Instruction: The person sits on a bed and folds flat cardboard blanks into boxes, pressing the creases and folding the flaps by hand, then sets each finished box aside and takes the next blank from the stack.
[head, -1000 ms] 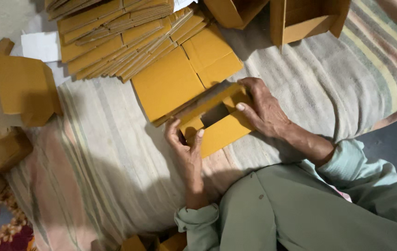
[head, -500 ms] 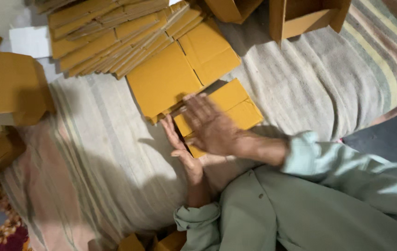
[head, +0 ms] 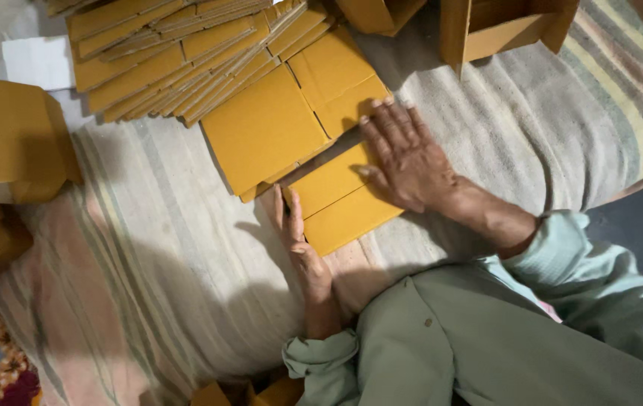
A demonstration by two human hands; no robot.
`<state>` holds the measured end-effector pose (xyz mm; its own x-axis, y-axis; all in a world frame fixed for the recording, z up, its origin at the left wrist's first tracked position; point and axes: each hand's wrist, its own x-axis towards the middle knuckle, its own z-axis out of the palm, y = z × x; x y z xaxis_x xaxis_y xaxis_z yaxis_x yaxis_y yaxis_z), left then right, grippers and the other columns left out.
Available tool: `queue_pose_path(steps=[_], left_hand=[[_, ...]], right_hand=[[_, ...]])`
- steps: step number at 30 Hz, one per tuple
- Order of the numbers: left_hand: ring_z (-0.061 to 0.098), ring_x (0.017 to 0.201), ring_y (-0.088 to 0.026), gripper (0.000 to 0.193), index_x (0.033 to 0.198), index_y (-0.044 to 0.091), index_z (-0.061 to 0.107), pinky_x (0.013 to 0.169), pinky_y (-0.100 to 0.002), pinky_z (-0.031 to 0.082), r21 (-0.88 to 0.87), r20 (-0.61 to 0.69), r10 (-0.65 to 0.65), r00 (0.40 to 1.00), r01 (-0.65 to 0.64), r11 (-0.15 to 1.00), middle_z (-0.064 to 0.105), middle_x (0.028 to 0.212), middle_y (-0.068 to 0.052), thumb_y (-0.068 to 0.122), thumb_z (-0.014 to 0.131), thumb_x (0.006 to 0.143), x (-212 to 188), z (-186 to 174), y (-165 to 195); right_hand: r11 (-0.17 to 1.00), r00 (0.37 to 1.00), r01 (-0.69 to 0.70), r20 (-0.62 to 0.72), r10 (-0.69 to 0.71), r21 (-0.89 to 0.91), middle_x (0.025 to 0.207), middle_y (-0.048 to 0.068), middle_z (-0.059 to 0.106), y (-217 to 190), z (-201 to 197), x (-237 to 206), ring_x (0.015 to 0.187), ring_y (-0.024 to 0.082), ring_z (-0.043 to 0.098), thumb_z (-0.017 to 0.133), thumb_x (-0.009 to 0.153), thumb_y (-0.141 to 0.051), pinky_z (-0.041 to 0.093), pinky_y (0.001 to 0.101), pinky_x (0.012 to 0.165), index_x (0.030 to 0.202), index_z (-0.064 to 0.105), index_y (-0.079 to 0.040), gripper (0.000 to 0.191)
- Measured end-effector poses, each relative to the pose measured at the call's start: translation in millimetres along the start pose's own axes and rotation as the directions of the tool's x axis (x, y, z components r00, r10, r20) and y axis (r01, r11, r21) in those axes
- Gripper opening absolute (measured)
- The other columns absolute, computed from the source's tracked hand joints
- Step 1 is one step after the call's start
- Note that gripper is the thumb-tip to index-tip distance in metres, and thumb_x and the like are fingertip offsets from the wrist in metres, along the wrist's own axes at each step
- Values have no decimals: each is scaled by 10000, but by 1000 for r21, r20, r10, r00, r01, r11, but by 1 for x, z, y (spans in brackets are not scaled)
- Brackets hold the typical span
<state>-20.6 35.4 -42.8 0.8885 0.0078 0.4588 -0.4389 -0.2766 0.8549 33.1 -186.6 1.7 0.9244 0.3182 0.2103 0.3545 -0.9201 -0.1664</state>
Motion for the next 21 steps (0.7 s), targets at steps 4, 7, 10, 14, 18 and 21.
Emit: queue_pose_path(steps=[4, 7, 10, 14, 18, 21], left_hand=[[256, 1606, -408, 771, 1594, 68, 412, 1301, -529, 272, 58, 88, -154, 984, 149, 987, 242, 1718, -229, 616, 150, 1119, 3, -8, 13], [244, 1565, -426, 648, 1568, 53, 427, 1230, -506, 298, 263, 143, -269, 953, 225, 938, 238, 1690, -248, 497, 278, 1120, 14, -13, 15], [324, 1516, -421, 535, 1519, 52, 496, 1223, -502, 308, 474, 115, -244, 963, 162, 865, 347, 1634, -248, 388, 374, 1120, 29, -3, 17], [427, 1450, -402, 472, 1451, 27, 551, 1214, -516, 338, 689, 114, -167, 979, 43, 724, 501, 1531, -215, 312, 414, 1101, 45, 12, 29], [424, 1404, -416, 527, 1423, -15, 533, 1163, -565, 303, 888, 167, -222, 961, -48, 458, 512, 1478, -223, 362, 464, 1061, 51, 23, 49], [412, 1369, -435, 571, 1402, 16, 533, 1133, -627, 217, 877, 170, -155, 973, -78, 473, 535, 1434, -218, 421, 477, 1004, 60, 46, 52]], right_hand=[[987, 997, -74, -12, 73, -140, 1605, 327, 314, -6, 5, -3, 1527, 460, 215, 360, 1047, -547, 84, 578, 1242, 1539, 355, 80, 797], [999, 999, 2, 42, 0, -45, 1571, 330, 298, -34, 12, 9, 1477, 456, 201, 342, 1010, -561, 70, 583, 1174, 1493, 345, 112, 829], [971, 968, 157, 223, -115, -181, 1599, 291, 285, -68, 21, 19, 1514, 426, 184, 309, 1020, -502, 62, 565, 1215, 1529, 312, 66, 763], [992, 987, 125, 104, -124, -5, 1663, 218, 301, -64, 23, 18, 1580, 385, 186, 334, 1065, -422, 79, 552, 1281, 1599, 323, -43, 655], [1000, 995, -7, 101, 5, 21, 1624, 236, 287, -22, 15, 10, 1518, 422, 181, 394, 1008, -454, 90, 621, 1205, 1579, 333, -86, 682], [991, 983, -135, 122, 134, 4, 1621, 260, 272, 1, 9, 2, 1513, 464, 174, 421, 1010, -452, 104, 648, 1191, 1581, 344, -109, 670]])
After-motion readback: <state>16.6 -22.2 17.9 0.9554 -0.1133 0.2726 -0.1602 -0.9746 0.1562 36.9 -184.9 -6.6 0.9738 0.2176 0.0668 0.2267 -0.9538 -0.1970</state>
